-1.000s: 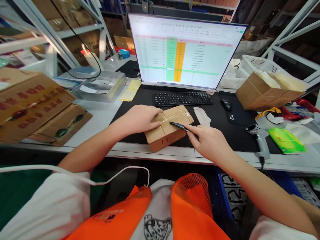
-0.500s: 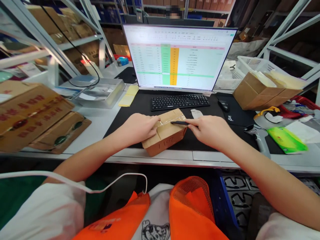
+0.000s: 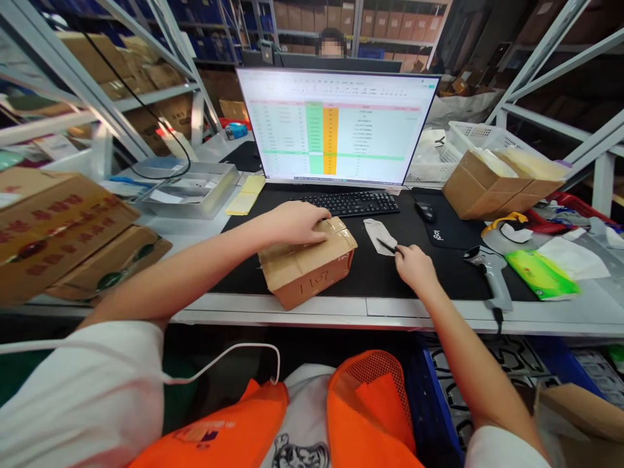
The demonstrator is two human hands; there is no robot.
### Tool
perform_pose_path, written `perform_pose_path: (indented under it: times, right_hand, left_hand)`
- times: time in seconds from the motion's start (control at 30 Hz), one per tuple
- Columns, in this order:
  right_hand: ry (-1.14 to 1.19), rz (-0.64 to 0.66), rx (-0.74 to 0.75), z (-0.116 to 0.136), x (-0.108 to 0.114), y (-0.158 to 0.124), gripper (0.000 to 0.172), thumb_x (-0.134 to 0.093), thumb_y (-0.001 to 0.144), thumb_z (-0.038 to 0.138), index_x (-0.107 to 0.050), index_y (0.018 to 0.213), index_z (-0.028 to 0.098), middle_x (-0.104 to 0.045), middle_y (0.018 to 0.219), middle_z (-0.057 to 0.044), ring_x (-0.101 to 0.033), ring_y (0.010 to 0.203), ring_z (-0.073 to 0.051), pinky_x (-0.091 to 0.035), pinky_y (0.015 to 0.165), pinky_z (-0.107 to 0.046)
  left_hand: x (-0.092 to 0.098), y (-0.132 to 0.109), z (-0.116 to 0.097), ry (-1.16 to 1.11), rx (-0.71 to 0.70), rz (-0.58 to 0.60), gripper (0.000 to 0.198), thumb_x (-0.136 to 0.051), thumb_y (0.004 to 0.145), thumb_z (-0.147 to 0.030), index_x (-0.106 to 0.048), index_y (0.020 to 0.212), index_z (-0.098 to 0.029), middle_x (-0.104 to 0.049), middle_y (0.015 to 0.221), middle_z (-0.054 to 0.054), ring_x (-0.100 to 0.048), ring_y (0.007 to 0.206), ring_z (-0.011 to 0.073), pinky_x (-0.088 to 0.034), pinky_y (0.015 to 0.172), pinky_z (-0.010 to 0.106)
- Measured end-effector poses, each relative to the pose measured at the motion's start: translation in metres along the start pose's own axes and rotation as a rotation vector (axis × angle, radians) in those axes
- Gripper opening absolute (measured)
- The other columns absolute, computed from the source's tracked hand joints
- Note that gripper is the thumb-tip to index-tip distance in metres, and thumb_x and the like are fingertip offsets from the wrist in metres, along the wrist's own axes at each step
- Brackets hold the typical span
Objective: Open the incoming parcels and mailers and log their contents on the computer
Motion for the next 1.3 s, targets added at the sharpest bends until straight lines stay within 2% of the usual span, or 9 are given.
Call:
perform_pose_path:
  times: [0.13, 0.37, 0.53, 0.73, 0.8, 0.9, 1.0, 1.17, 1.3]
  right_hand:
    - [0.432, -0.186, 0.199, 0.07, 0.007, -0.004, 0.055, -0.04, 0.103, 0.049, -0.073, 0.126, 0.012, -0.066, 0.131, -0.02, -0.061, 0.123, -0.035, -0.047, 0.107, -0.05]
    - [1.009, -0.113, 0.291, 0.14, 0.004, 0.005, 0.068, -0.049, 0.096, 0.075, -0.071, 0.126, 0.018, -0.069, 0.127, -0.015, -0.063, 0.121, -0.033, -0.048, 0.108, -0.049]
    - [1.103, -0.191, 0.381, 0.133, 0.011, -0.009, 0.056, -0.056, 0.098, 0.066, -0.071, 0.126, 0.02, -0.067, 0.132, -0.013, -0.061, 0.125, -0.031, -0.047, 0.111, -0.047]
    - [1.203, -0.338, 0.558, 0.128, 0.037, -0.025, 0.022, -0.067, 0.098, 0.039, -0.064, 0.116, 0.027, -0.067, 0.128, -0.008, -0.061, 0.125, -0.028, -0.048, 0.111, -0.05]
    - [1.216, -0.359, 0.635, 0.123, 0.04, -0.038, 0.013, -0.066, 0.098, 0.03, -0.058, 0.109, 0.029, -0.071, 0.12, -0.006, -0.063, 0.124, -0.028, -0.049, 0.11, -0.053]
    - [1.064, -0.377, 0.797, 0.112, 0.033, -0.065, 0.018, -0.065, 0.094, 0.02, -0.056, 0.107, 0.029, -0.073, 0.118, -0.006, -0.063, 0.126, -0.031, -0.049, 0.107, -0.058]
    - [0.825, -0.385, 0.899, 0.1, 0.028, -0.085, 0.032, -0.063, 0.092, 0.024, -0.06, 0.123, 0.028, -0.067, 0.136, -0.01, -0.057, 0.134, -0.035, -0.042, 0.111, -0.064]
    - [0.527, -0.165, 0.73, 0.11, 0.056, -0.066, 0.026, -0.047, 0.103, 0.037, -0.071, 0.099, 0.028, -0.076, 0.116, -0.005, -0.07, 0.111, -0.029, -0.036, 0.117, -0.057]
    - [0.248, 0.061, 0.542, 0.147, 0.081, -0.023, 0.04, -0.057, 0.097, 0.059, -0.068, 0.08, 0.025, -0.073, 0.082, -0.006, -0.069, 0.082, -0.029, -0.049, 0.097, -0.048]
  left_hand:
    - [-0.001, 0.04, -0.014, 0.017, -0.065, 0.089, 0.059, -0.063, 0.083, -0.057, -0.069, 0.128, -0.018, -0.075, 0.119, 0.015, -0.07, 0.102, 0.0314, -0.051, 0.08, 0.035]
    - [-0.004, 0.052, -0.029, 0.126, -0.081, 0.138, 0.058, -0.063, 0.082, -0.032, -0.06, 0.136, -0.01, -0.075, 0.109, 0.021, -0.071, 0.097, 0.0344, -0.053, 0.079, 0.038]
    - [-0.007, 0.056, 0.02, -0.228, -0.098, 0.121, 0.064, -0.05, 0.088, -0.026, -0.05, 0.152, -0.017, -0.066, 0.139, 0.012, -0.066, 0.118, 0.0244, -0.051, 0.094, 0.03]
    - [-0.063, 0.052, 0.078, -0.369, 0.062, 0.116, 0.059, -0.04, 0.1, -0.052, -0.062, 0.14, -0.015, -0.065, 0.143, 0.012, -0.062, 0.127, 0.0248, -0.047, 0.105, 0.032]
    - [-0.059, 0.042, 0.081, -0.301, 0.106, -0.035, 0.053, -0.042, 0.1, -0.049, -0.067, 0.131, -0.013, -0.071, 0.13, 0.014, -0.067, 0.116, 0.0256, -0.05, 0.1, 0.034]
    - [-0.021, 0.003, 0.058, -0.069, -0.01, -0.326, 0.04, -0.047, 0.1, -0.038, -0.072, 0.119, -0.013, -0.071, 0.116, 0.016, -0.067, 0.108, 0.0285, -0.051, 0.096, 0.041]
    - [0.0, -0.056, 0.014, 0.02, -0.261, -0.378, 0.036, -0.045, 0.103, -0.038, -0.075, 0.107, -0.019, -0.072, 0.116, 0.015, -0.064, 0.118, 0.031, -0.049, 0.1, 0.046]
    - [-0.034, -0.119, -0.023, -0.162, -0.419, -0.298, 0.034, -0.058, 0.096, -0.05, -0.07, 0.114, -0.024, -0.066, 0.136, 0.013, -0.053, 0.139, 0.0333, -0.036, 0.119, 0.054]
    - [-0.082, -0.115, 0.003, -0.305, -0.196, -0.434, 0.034, -0.066, 0.076, -0.06, -0.062, 0.08, -0.026, -0.07, 0.09, 0.008, -0.068, 0.101, 0.0307, -0.037, 0.116, 0.066]
Point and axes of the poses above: each hand's wrist, its own y-axis towards the middle knuckle, its own x-axis out of the back of the hand, z = x × y, the point moved 8 cm from there along y, towards the middle knuckle
